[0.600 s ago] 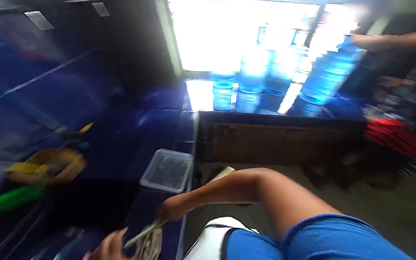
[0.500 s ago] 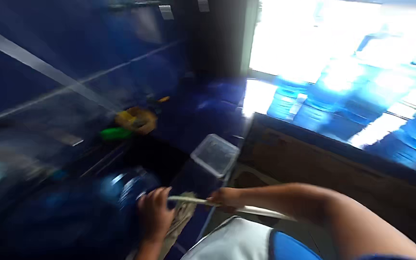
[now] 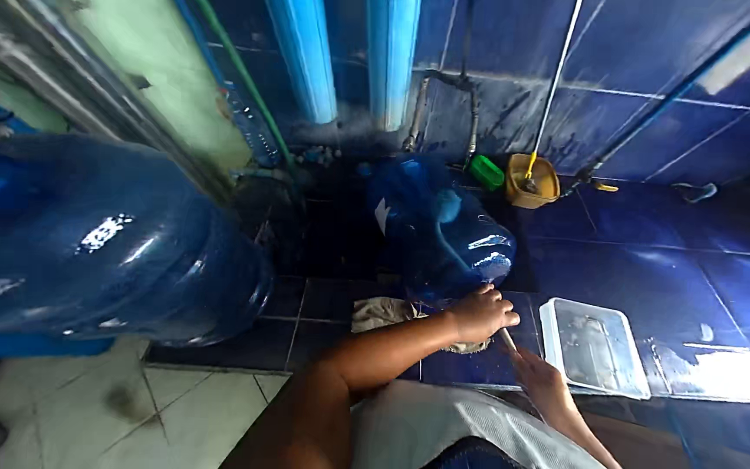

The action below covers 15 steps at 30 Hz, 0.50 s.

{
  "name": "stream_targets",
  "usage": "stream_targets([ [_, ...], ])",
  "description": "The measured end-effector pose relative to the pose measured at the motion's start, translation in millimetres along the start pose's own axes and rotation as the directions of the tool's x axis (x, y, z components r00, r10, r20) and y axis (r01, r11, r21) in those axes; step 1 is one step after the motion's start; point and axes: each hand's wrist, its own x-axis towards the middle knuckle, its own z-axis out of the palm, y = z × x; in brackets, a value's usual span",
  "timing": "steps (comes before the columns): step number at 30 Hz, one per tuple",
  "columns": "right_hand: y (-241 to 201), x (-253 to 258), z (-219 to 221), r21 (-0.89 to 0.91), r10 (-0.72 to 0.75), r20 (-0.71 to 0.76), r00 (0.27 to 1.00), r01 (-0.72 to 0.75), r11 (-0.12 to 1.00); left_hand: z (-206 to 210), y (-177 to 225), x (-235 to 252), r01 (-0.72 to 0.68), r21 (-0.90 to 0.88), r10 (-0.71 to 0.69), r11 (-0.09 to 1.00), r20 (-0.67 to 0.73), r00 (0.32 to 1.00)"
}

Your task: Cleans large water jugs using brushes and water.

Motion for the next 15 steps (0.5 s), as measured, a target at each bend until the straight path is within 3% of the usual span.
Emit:
stream_targets([
  [2, 9.1, -0.3, -3.5, -0.388, -0.28, -0.126, 0.952, 0.213, 0.897, 3.6, 0.3, 1.1, -0.028, 0.035, 0.028, 0.999, -0.01, 1.0],
  [4, 17.2, 0.2, -1.5, -0.443, -0.399, -0.183, 0.898, 0.288, 0.849, 7.5, 1.9, 0.6, -0.02, 0.059, 0.022, 0.998, -0.04, 0.999],
  [6, 18.8, 1.5, 2.0, -0.297, -0.256, -0.148, 0.955, 0.204, 0.933, 9.8, 5.6, -0.9, 0.018, 0.057, -0.015, 0.998, -0.057, 0.998],
  [9, 33.1, 8.3, 3.8, -0.051, -0.06, 0.032, 0.998, 0.061, 0.997, 17.3, 9.6, -3.7, 0.046, 0.056, -0.041, 0.997, -0.089, 0.995],
  [15, 66.1, -33.6, -45.1, 0.064, -0.035, 0.065, 0.997, 0.031, 0.997, 5.8, 2.3, -14.0, 0.039, 0.048, -0.033, 0.998, -0.122, 0.992],
])
